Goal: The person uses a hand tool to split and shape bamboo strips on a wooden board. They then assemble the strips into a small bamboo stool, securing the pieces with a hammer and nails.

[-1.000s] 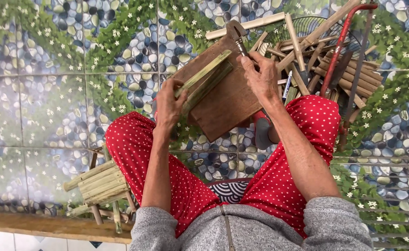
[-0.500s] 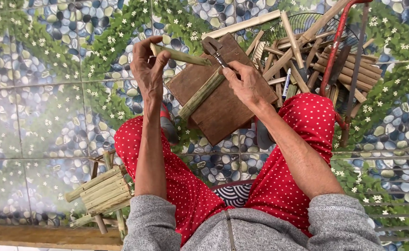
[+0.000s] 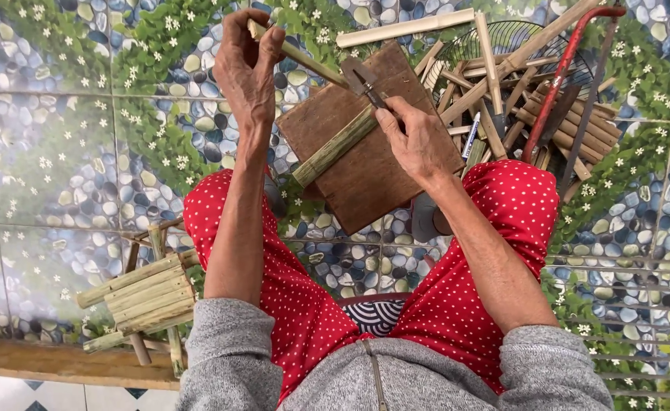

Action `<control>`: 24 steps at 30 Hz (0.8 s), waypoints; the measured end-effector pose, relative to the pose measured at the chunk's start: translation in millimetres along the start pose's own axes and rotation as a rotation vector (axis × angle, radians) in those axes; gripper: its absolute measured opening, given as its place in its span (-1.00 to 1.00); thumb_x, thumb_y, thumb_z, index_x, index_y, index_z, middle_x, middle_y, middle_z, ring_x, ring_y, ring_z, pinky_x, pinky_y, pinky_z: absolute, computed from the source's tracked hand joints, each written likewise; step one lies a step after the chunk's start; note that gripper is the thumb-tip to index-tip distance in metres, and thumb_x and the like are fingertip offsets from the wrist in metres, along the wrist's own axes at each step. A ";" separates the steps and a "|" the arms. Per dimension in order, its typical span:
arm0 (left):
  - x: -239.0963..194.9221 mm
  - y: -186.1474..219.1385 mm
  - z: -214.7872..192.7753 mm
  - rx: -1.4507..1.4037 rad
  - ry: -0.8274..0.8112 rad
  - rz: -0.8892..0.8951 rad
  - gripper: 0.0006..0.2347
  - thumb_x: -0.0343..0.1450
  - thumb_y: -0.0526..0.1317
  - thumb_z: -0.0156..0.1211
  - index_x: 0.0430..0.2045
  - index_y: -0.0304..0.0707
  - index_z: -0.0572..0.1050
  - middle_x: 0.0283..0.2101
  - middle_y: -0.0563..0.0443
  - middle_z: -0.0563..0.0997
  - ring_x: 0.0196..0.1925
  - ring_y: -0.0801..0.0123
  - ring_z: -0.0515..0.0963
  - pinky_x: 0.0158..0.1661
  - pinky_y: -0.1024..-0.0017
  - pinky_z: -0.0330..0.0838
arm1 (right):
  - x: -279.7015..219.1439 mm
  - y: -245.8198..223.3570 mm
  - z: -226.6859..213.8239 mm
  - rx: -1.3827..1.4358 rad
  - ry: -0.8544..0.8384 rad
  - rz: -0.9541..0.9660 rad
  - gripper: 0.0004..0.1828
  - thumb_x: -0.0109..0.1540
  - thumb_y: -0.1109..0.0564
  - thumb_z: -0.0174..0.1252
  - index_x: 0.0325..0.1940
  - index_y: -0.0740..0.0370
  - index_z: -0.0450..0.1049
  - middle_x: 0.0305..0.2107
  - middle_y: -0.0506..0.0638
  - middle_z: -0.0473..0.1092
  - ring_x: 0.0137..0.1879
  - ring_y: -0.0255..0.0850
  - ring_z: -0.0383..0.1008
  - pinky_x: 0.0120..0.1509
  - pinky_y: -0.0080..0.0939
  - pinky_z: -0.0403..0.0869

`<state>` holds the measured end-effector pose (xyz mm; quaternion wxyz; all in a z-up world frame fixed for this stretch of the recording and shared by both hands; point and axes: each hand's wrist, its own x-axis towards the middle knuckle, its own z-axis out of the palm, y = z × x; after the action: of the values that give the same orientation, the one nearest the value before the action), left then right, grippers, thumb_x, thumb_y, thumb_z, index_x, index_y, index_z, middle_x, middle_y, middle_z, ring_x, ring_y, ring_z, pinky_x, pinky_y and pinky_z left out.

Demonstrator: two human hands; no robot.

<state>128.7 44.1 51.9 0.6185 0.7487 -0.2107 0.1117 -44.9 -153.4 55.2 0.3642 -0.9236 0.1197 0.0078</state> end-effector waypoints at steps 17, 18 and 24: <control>-5.7 10.9 3.5 0.035 -0.022 0.047 -0.79 0.55 0.04 0.16 -0.17 0.00 0.42 -0.37 0.25 0.48 -0.47 0.62 0.36 -0.47 0.60 0.33 | 10.9 27.6 16.5 0.231 0.035 -0.088 -0.57 0.50 -0.18 -0.18 -0.02 0.19 0.42 -0.56 -0.09 0.33 -0.57 -0.29 0.34 -0.61 -0.25 0.31; -7.8 11.0 3.9 0.026 -0.011 0.043 -0.77 0.54 0.08 0.16 -0.20 0.01 0.44 -0.44 0.24 0.44 -0.48 0.61 0.35 -0.48 0.57 0.28 | 9.9 37.3 24.3 0.300 0.107 -0.189 -0.58 0.53 -0.12 -0.18 0.01 0.25 0.42 -0.54 -0.11 0.28 -0.60 -0.34 0.31 -0.71 -0.34 0.33; -13.8 -6.6 4.8 0.021 -0.009 0.102 -0.80 0.56 0.04 0.20 -0.04 0.12 0.42 -0.21 0.25 0.53 -0.27 0.46 0.54 -0.26 0.18 0.43 | 3.7 27.3 17.5 0.159 -0.007 -0.026 -0.56 0.50 -0.21 -0.18 -0.09 0.16 0.41 -0.57 -0.19 0.18 -0.55 -0.35 0.11 -0.60 -0.26 0.12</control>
<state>119.0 42.8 39.2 0.6033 0.7439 -0.2503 0.1417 -46.3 -161.7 23.7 0.4369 -0.8932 0.1068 -0.0032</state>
